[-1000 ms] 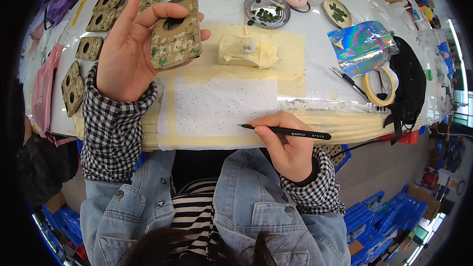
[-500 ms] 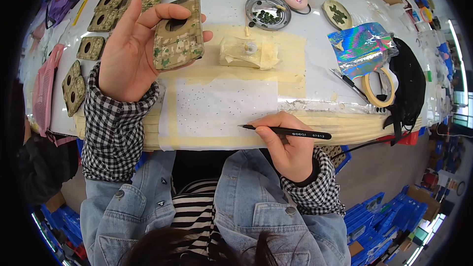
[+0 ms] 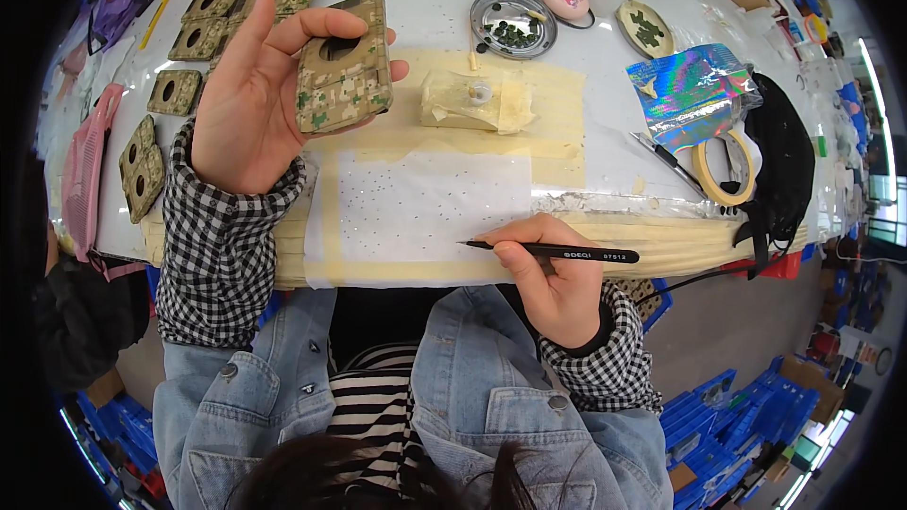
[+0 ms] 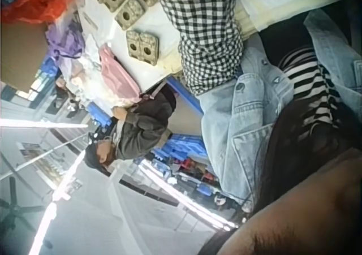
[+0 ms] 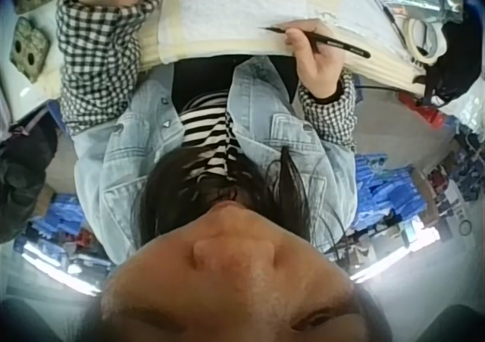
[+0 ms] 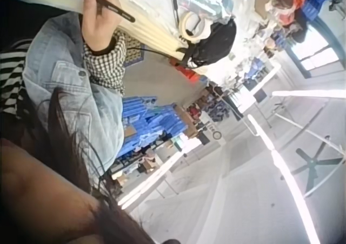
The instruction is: Assembling small camouflage-patterned toy vehicle components using a brush and tweezers at a workbench.
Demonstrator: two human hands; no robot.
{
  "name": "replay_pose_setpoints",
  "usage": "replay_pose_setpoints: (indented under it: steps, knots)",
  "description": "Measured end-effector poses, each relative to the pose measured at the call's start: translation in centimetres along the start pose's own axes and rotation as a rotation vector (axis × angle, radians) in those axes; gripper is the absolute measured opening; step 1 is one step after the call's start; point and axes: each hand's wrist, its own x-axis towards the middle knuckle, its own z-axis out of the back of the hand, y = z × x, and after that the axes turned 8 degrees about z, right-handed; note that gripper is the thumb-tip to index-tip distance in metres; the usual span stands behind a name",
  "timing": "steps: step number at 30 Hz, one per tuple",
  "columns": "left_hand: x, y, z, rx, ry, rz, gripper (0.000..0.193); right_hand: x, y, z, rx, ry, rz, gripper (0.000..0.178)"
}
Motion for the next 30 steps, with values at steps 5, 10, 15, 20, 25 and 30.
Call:
replay_pose_setpoints:
  steps: [5, 10, 15, 20, 25, 30]
  knots:
    - [0.0, 0.0, 0.1, -0.01, -0.002, 0.005, 0.063, 0.1, 0.7, 0.6, 0.052, -0.049, -0.078, 0.013]
    - [-0.1, -0.1, -0.1, -0.026, 0.005, 0.013, 0.064, 2.3, 2.1, 0.8, 0.197, -0.146, 0.044, 0.015]
    - [-0.3, -0.1, -0.4, -0.075, 0.036, 0.041, 0.063, 5.7, 4.6, 0.5, 0.193, -0.106, 0.272, 0.02]
    - [-0.4, -0.3, -0.9, -0.099, 0.034, 0.083, 0.064, 8.8, 5.8, -1.2, 0.208, -0.093, 0.373, 0.018]
    - [-0.7, -0.4, -1.2, -0.104, 0.02, 0.11, 0.064, 9.9, 5.1, -2.6, 0.066, -0.098, 0.425, 0.023]
    - [-0.8, -0.3, -1.3, -0.107, 0.011, 0.115, 0.063, 9.8, 5.0, -2.7, 0.096, -0.098, 0.388, 0.024]
